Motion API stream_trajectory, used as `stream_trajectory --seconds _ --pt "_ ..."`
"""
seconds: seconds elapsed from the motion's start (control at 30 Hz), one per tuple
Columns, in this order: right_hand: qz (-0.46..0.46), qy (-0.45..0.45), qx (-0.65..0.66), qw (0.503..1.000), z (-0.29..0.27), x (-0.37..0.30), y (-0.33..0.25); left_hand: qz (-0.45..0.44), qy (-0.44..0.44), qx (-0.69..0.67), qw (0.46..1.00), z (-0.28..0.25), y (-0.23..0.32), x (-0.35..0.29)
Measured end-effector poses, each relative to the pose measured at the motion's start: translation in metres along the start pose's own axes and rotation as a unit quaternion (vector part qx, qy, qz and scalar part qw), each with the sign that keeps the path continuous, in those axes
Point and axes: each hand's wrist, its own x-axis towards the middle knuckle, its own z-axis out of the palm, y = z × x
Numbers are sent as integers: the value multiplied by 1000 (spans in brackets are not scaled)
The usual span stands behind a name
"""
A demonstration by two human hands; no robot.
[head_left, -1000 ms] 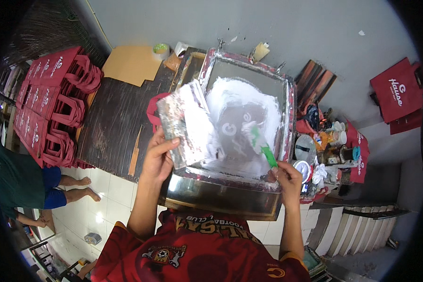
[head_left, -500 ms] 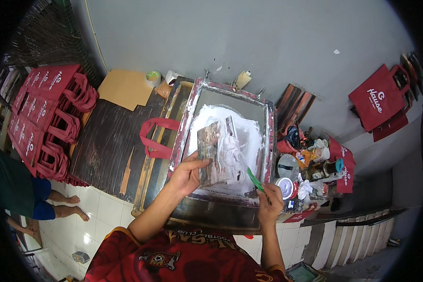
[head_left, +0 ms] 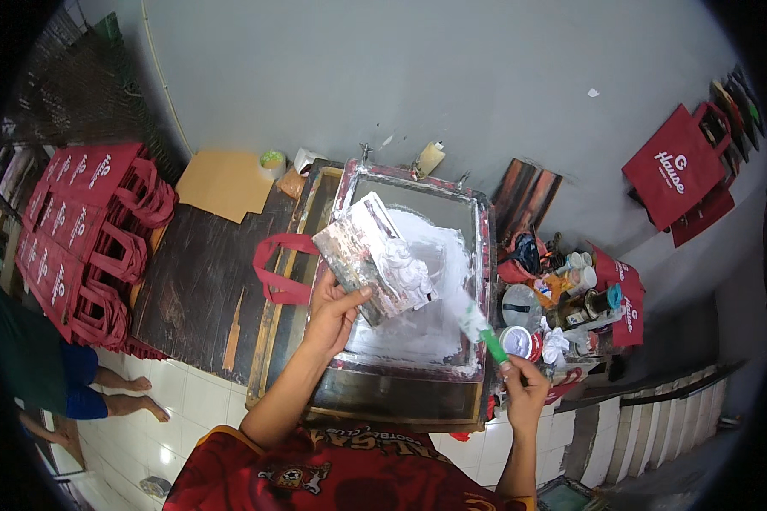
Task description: The person performs screen printing on a tote bag. They place a pink tote bag under a screen, apply white ink with a squeegee, and lift the screen to reveal the printed logo. The process is repeated for multiple bags.
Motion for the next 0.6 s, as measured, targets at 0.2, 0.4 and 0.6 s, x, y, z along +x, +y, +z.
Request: stream_trajectory --seconds 0.2,0.4,0.6 --pt "8 -4 -53 999 31 -5 3 79 -18 55 995 25 0 -13" --pt "78 -13 23 997 57 -12 11 100 -9 248 963 32 -6 -29" --pt "99 -26 166 981 79 -17 38 102 7 358 928 46 1 -37"
